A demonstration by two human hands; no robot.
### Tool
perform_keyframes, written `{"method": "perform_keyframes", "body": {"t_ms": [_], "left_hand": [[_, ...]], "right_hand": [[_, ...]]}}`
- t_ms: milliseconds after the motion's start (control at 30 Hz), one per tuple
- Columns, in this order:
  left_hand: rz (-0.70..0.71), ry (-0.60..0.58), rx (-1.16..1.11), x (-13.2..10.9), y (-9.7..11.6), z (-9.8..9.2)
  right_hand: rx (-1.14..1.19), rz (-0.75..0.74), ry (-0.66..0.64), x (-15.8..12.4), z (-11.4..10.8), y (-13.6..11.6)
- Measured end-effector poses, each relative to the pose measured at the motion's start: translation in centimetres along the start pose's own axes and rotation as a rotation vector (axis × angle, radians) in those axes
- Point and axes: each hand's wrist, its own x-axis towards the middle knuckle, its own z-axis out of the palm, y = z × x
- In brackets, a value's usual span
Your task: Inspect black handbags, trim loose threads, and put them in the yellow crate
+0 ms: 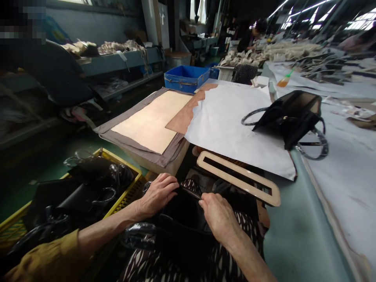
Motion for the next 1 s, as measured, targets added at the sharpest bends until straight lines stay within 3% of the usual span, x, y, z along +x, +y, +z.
{"method": "perform_keyframes", "body": {"t_ms": [233, 533, 833, 1000], "left_hand": [[-0.066, -0.013, 0.048, 0.2, 0.5, 0.5], [0.031, -0.156, 0.084, 1.5, 1.2, 0.0], [-0.183, -0.229, -0.405, 2.3, 1.4, -1.5], [-0.213, -0.072, -0.37, 0.9, 1.0, -1.2]], "right_hand": [[-0.012, -0.006, 0.004, 0.6, 0.3, 0.1], [-0.026, -0.024, 0.049, 0.2, 0.5, 0.2], [-0.034, 0.011, 0.015, 0.9, 0.1, 0.1], [-0.037, -0.001, 0.022, 0.4, 0.0, 0.0]]}}
